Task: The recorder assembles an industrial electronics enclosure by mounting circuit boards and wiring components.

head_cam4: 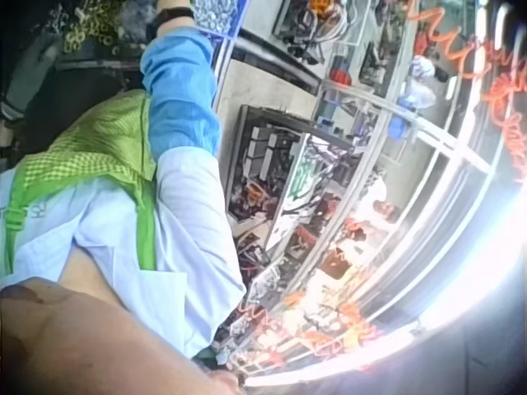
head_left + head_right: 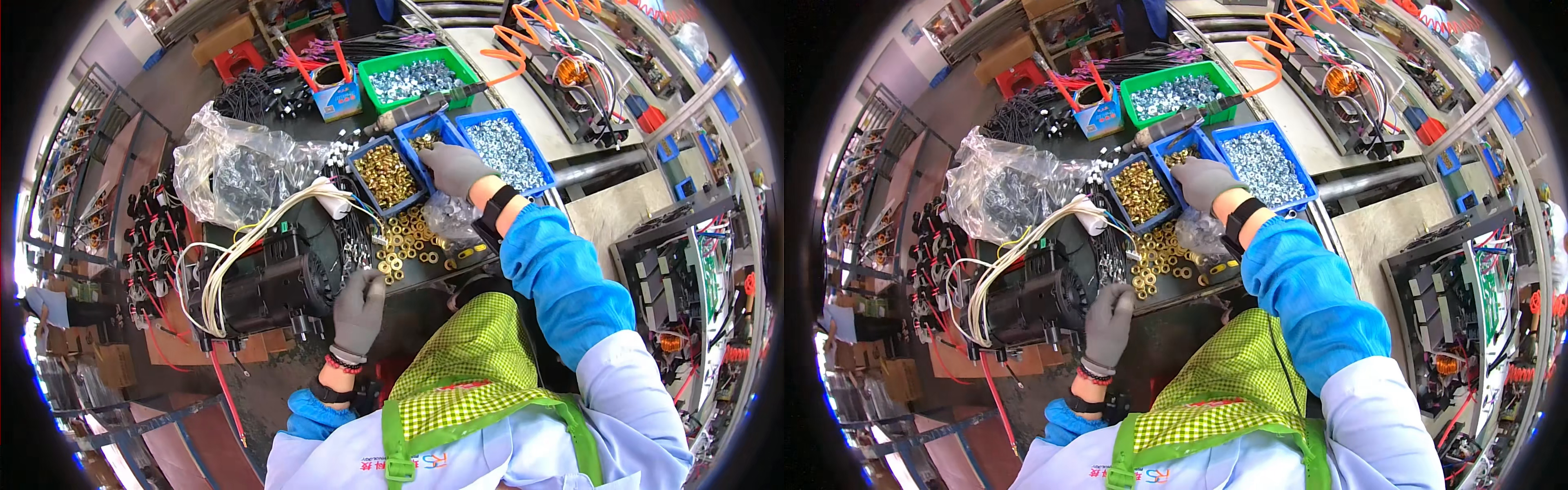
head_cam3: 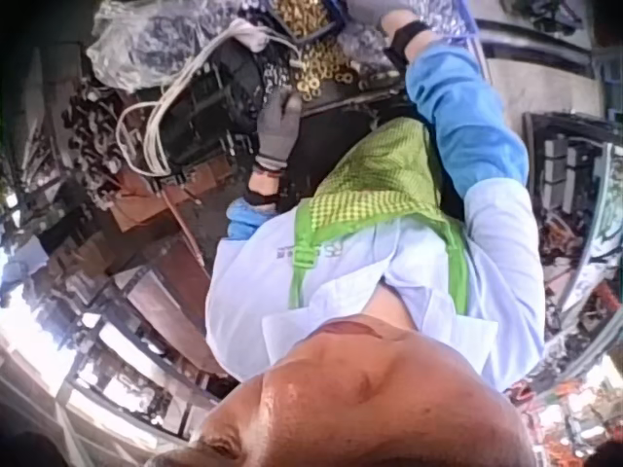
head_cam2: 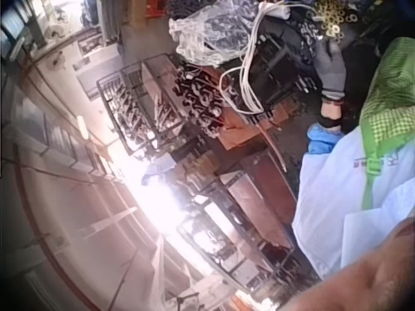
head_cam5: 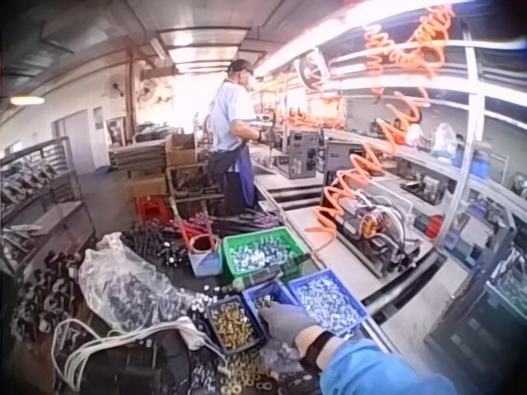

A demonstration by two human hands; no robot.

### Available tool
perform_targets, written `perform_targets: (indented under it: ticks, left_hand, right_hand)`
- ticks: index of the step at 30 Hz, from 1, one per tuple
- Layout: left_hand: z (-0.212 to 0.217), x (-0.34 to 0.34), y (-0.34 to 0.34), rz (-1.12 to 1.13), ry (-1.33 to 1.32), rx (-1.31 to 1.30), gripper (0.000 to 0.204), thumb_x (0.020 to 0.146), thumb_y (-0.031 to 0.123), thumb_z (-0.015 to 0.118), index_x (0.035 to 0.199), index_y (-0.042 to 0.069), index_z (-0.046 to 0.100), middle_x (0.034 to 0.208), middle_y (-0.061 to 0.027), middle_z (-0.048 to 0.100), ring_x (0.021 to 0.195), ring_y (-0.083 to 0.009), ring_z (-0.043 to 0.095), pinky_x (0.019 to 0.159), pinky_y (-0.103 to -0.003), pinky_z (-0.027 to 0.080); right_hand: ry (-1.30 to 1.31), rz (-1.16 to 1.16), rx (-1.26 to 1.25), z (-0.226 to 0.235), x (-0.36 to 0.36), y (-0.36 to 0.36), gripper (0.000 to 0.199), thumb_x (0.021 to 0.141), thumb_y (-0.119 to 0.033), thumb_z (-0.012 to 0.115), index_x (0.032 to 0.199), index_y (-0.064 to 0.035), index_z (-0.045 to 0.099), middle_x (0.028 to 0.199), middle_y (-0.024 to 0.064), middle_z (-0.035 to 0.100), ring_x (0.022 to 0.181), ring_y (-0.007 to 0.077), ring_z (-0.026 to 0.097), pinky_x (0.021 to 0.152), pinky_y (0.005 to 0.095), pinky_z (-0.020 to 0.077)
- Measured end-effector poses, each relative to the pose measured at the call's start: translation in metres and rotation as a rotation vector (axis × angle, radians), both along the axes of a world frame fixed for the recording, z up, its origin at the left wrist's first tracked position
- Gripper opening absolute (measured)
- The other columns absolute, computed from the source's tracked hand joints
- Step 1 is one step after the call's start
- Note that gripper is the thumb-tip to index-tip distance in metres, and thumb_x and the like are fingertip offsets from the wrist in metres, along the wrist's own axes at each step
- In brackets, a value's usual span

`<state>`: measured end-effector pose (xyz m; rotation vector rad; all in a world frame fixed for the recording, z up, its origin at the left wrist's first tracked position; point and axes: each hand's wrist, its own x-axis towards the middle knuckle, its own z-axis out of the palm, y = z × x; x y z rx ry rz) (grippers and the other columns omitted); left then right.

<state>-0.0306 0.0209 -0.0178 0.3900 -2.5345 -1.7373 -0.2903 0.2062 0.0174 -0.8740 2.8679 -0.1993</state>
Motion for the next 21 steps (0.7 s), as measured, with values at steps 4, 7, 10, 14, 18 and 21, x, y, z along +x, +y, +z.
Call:
perform_targets:
  ticks: [4,7,10,14,18,21]
  left_hand:
    - [0.001,-0.006,0.006,0.023,-0.004,-0.58,0.037,0.094,0.035,0.065,0.115,0.006,0.058,0.082,-0.0219,0.067,0.078,-0.0424,0.068,0.07,-0.053,0.053]
    - [-0.004,-0.006,0.009,0.011,-0.092,-0.695,0.037,0.093,0.037,0.066,0.108,0.005,0.057,0.081,-0.0226,0.068,0.08,-0.0426,0.069,0.071,-0.053,0.054]
    - [-0.011,-0.012,0.003,-0.017,-0.1,-0.694,0.032,0.092,0.035,0.067,0.095,0.004,0.06,0.078,-0.0221,0.068,0.076,-0.0438,0.068,0.069,-0.052,0.053]
    - [-0.007,-0.02,-0.007,-0.06,-0.051,-0.474,0.028,0.096,0.03,0.062,0.087,0.004,0.058,0.066,-0.0108,0.063,0.056,-0.0307,0.062,0.054,-0.043,0.049]
    - [0.018,-0.013,-0.001,-0.013,-0.245,0.833,0.026,0.104,0.028,0.056,0.088,0.007,0.055,0.062,0.0082,0.038,0.045,-0.006,0.034,0.043,-0.024,0.029]
    - [0.04,-0.006,0.02,-0.246,-0.163,1.704,0.023,0.107,0.029,0.052,0.102,0.007,0.057,0.063,0.0078,0.018,0.047,-0.0053,0.023,0.045,-0.023,0.022]
  right_hand:
    - [0.03,0.047,0.088,0.006,0.004,0.001,0.028,0.091,-0.007,0.055,0.113,-0.0115,0.072,0.108,0.014,0.073,0.106,0.0373,0.069,0.088,0.0465,0.0564]
    - [0.077,0.011,0.089,0.004,0.011,0.003,0.024,0.092,-0.008,0.057,0.111,-0.0105,0.072,0.107,0.0139,0.073,0.104,0.0366,0.07,0.086,0.046,0.057]
    - [0.145,0.008,0.036,-0.002,0.015,0.007,0.02,0.091,-0.009,0.059,0.108,-0.0098,0.071,0.107,0.0139,0.072,0.101,0.0364,0.071,0.084,0.0459,0.0576]
    - [0.188,-0.093,-0.034,0.001,0.013,0.012,0.016,0.092,-0.014,0.063,0.107,-0.009,0.068,0.102,0.0159,0.072,0.094,0.0372,0.071,0.08,0.0466,0.0575]
    - [0.165,-0.233,-0.508,0.02,0.019,0.019,0.02,0.094,-0.02,0.066,0.109,-0.0068,0.062,0.096,0.019,0.07,0.09,0.0376,0.071,0.077,0.0475,0.0557]
    - [-0.04,-0.215,-0.864,0.042,0.041,0.024,0.023,0.094,-0.021,0.069,0.107,-0.0051,0.059,0.089,0.0166,0.069,0.08,0.0328,0.07,0.072,0.0435,0.0537]
